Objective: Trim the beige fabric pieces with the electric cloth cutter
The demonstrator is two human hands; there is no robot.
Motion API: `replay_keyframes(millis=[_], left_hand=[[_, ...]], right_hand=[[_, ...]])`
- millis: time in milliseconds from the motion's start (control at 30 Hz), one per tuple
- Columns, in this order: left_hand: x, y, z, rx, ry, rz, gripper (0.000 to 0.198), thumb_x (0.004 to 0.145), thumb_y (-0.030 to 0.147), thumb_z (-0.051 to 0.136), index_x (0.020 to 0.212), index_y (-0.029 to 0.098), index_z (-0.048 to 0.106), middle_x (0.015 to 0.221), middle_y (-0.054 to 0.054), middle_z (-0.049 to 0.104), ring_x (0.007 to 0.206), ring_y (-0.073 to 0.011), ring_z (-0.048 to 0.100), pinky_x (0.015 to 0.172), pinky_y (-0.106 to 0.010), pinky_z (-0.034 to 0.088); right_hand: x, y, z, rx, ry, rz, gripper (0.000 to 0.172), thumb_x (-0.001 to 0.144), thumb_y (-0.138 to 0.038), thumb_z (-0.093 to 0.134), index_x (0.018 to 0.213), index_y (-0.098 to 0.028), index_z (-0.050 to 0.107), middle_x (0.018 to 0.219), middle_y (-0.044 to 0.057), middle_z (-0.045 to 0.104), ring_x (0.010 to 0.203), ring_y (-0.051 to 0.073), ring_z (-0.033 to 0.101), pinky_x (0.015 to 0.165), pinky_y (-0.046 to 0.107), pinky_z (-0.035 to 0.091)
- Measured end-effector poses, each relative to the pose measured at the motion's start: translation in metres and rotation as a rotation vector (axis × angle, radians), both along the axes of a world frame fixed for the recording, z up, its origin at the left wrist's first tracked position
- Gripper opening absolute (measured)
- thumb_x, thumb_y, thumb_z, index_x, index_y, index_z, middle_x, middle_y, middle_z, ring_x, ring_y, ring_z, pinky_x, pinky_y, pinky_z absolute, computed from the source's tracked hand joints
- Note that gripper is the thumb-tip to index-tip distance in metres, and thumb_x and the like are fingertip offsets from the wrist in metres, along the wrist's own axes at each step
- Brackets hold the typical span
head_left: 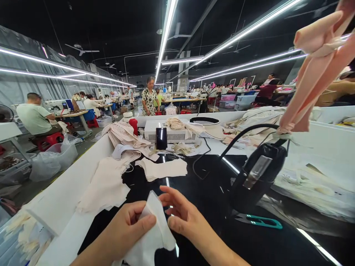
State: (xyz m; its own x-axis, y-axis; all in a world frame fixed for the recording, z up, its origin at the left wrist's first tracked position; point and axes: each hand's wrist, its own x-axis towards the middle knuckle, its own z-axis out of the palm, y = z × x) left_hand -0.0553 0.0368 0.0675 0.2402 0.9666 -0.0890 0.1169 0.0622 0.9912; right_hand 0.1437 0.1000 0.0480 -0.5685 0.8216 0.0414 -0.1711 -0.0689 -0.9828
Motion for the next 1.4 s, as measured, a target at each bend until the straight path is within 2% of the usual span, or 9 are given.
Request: replay_keyframes(millis=[167, 267, 567, 867, 967, 1067, 1167, 1267, 1400], left_hand=[[-0.005, 0.004, 0.002, 0.071, 0.116, -0.009, 0.055, 0.086, 0.07, 0.06, 0.077, 0.015, 0.057, 0.07, 0.001, 0.048, 0.063, -0.0111, 0.038, 0.055, -0.022, 0.029], [-0.011, 0.006, -0.001, 0.049, 0.168, 0.019, 0.057, 0.086, 0.071, 0.057, 0.073, 0.017, 0.05, 0.067, 0.003, 0.043, 0.06, -0.0105, 0.034, 0.053, -0.022, 0.027], [-0.017, 0.009, -0.01, 0.0, 0.153, 0.045, 0.052, 0.087, 0.068, 0.057, 0.082, 0.016, 0.061, 0.067, 0.002, 0.05, 0.06, -0.0117, 0.039, 0.054, -0.022, 0.029], [-0.026, 0.015, -0.005, 0.175, 0.361, 0.049, 0.041, 0.095, 0.05, 0.053, 0.077, 0.017, 0.069, 0.071, 0.001, 0.06, 0.066, -0.0142, 0.05, 0.059, -0.022, 0.035], [-0.033, 0.022, 0.005, 0.441, 0.592, 0.034, 0.035, 0.101, 0.043, 0.048, 0.088, 0.02, 0.072, 0.077, 0.001, 0.067, 0.07, -0.0146, 0.058, 0.064, -0.022, 0.039], [-0.036, 0.025, 0.012, 0.925, 0.908, 0.01, 0.031, 0.105, 0.032, 0.042, 0.104, 0.023, 0.072, 0.068, 0.001, 0.064, 0.059, -0.0129, 0.056, 0.057, -0.023, 0.035], [-0.026, 0.023, 0.003, 1.282, 1.157, -0.095, 0.032, 0.106, 0.025, 0.038, 0.108, 0.023, 0.069, 0.059, 0.002, 0.056, 0.051, -0.0135, 0.049, 0.047, -0.025, 0.027], [-0.011, 0.017, -0.019, 1.237, 1.229, -0.239, 0.027, 0.105, 0.038, 0.046, 0.107, 0.019, 0.065, 0.07, 0.0, 0.062, 0.057, -0.0163, 0.056, 0.049, -0.026, 0.037], [0.004, 0.014, -0.046, 1.17, 1.139, -0.198, 0.027, 0.103, 0.038, 0.052, 0.117, 0.017, 0.059, 0.106, -0.01, 0.07, 0.095, -0.0248, 0.067, 0.08, -0.037, 0.055]], right_hand=[[-0.008, -0.01, -0.001, -0.121, -0.028, 0.38, 0.047, 0.061, -0.048, 0.091, 0.091, -0.015, 0.075, 0.075, -0.003, 0.058, 0.068, 0.01, 0.044, 0.065, 0.022, 0.036], [-0.007, -0.011, -0.007, -0.129, -0.123, 0.375, 0.04, 0.061, -0.045, 0.091, 0.072, -0.012, 0.071, 0.062, -0.005, 0.053, 0.06, 0.007, 0.039, 0.057, 0.02, 0.03], [-0.008, -0.013, -0.012, -0.063, -0.392, 0.346, 0.027, 0.072, -0.036, 0.079, 0.066, -0.017, 0.061, 0.052, -0.007, 0.045, 0.045, 0.006, 0.037, 0.043, 0.019, 0.027], [-0.012, -0.015, -0.012, -0.049, -0.465, 0.381, 0.027, 0.072, -0.032, 0.078, 0.064, -0.017, 0.057, 0.055, -0.006, 0.046, 0.051, 0.007, 0.038, 0.047, 0.02, 0.027], [-0.011, -0.005, -0.011, 0.182, -0.494, 0.277, 0.023, 0.079, -0.031, 0.072, 0.067, -0.017, 0.059, 0.058, -0.006, 0.046, 0.054, 0.008, 0.038, 0.05, 0.02, 0.03], [-0.008, 0.014, -0.01, 0.436, -0.522, 0.104, 0.014, 0.086, -0.025, 0.061, 0.078, -0.017, 0.068, 0.07, -0.003, 0.059, 0.066, 0.013, 0.052, 0.061, 0.022, 0.041], [-0.002, 0.034, -0.011, 0.568, -0.581, -0.046, 0.028, 0.087, -0.011, 0.049, 0.097, -0.018, 0.074, 0.094, 0.004, 0.071, 0.09, 0.02, 0.064, 0.083, 0.031, 0.048], [0.005, 0.044, -0.017, 0.707, -0.677, -0.105, 0.042, 0.084, -0.003, 0.043, 0.106, -0.019, 0.075, 0.103, 0.007, 0.072, 0.1, 0.022, 0.066, 0.093, 0.036, 0.049], [0.013, 0.047, -0.024, 0.862, -0.821, -0.098, 0.048, 0.084, 0.002, 0.043, 0.112, -0.022, 0.074, 0.109, 0.005, 0.072, 0.103, 0.02, 0.065, 0.094, 0.034, 0.051]])
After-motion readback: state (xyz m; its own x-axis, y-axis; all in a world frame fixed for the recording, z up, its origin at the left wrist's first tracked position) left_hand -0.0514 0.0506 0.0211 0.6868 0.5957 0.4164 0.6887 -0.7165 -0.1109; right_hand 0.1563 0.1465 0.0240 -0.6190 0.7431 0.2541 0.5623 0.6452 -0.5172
